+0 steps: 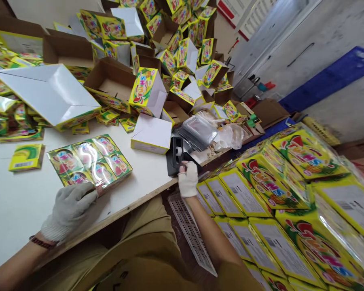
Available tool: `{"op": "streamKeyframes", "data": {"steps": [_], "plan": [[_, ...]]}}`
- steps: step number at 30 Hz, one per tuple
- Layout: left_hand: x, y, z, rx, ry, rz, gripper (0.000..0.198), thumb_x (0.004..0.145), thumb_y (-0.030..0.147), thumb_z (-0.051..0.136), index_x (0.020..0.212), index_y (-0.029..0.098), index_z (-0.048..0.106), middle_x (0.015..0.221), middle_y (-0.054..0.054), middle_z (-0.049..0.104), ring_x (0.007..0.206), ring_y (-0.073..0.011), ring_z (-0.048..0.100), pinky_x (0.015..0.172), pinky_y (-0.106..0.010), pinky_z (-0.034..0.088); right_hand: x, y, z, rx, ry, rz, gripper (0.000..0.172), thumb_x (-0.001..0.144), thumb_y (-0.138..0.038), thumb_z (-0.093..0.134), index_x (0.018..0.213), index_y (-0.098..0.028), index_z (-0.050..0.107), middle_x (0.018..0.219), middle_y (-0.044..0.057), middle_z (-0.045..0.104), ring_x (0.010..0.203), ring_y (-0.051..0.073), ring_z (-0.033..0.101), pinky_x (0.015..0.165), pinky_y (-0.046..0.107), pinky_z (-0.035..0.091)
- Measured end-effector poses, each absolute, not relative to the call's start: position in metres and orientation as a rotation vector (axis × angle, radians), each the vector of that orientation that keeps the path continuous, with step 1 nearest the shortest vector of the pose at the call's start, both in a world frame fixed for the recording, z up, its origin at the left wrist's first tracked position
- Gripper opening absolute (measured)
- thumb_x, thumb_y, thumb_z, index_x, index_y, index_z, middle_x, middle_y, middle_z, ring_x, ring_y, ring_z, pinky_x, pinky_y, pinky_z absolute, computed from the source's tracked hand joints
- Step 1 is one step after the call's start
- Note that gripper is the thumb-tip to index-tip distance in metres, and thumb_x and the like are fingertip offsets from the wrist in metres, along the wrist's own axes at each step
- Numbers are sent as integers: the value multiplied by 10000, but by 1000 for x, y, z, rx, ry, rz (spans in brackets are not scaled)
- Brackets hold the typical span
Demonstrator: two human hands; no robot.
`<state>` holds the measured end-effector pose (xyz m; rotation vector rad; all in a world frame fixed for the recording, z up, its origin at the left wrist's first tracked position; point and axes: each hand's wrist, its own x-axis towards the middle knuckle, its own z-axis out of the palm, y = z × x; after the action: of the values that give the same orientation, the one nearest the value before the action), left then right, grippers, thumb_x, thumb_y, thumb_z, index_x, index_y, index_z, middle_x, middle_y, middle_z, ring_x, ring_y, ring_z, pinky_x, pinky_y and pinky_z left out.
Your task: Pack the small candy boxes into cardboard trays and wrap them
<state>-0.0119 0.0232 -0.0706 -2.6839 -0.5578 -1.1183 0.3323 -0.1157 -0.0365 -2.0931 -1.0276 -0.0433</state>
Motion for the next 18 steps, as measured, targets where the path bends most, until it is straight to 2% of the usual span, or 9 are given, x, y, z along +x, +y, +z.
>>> {"op": "streamKeyframes", "data": {"steps": [5, 8, 12, 18], "plan": [[20, 21, -74, -2633, -811, -1043, 212, 827, 150, 541, 657, 210, 653, 714, -43, 650, 571, -163, 502, 542, -323, 286, 370, -111, -38, -2090, -754, 291, 334, 785, -455, 528, 709, -176, 694, 791, 74, 670, 855, 228, 598, 859, 363, 459], [26, 20, -74, -2644, -857, -1034, 193, 814, 154, 546, 663, 206, 653, 725, -49, 645, 574, -158, 496, 548, -320, 275, 365, -105, -43, -2003, -655, 321, 296, 692, -469, 611, 680, -178, 667, 809, 52, 658, 845, 207, 585, 835, 331, 450], [23, 22, -75, -2683, -849, -993, 177, 803, 151, 536, 683, 210, 651, 743, -52, 652, 587, -170, 499, 555, -327, 287, 352, -124, -40, -1968, -589, 271, 283, 651, -470, 646, 654, -188, 630, 806, 29, 616, 822, 182, 550, 795, 306, 441], [15, 23, -76, -2720, -876, -1018, 125, 779, 150, 538, 719, 216, 626, 807, -46, 684, 668, -203, 562, 592, -344, 393, 329, -155, -49, -1961, -470, 391, 367, 670, -550, 675, 651, -191, 601, 628, -4, 562, 619, 142, 494, 587, 274, 414]]}}
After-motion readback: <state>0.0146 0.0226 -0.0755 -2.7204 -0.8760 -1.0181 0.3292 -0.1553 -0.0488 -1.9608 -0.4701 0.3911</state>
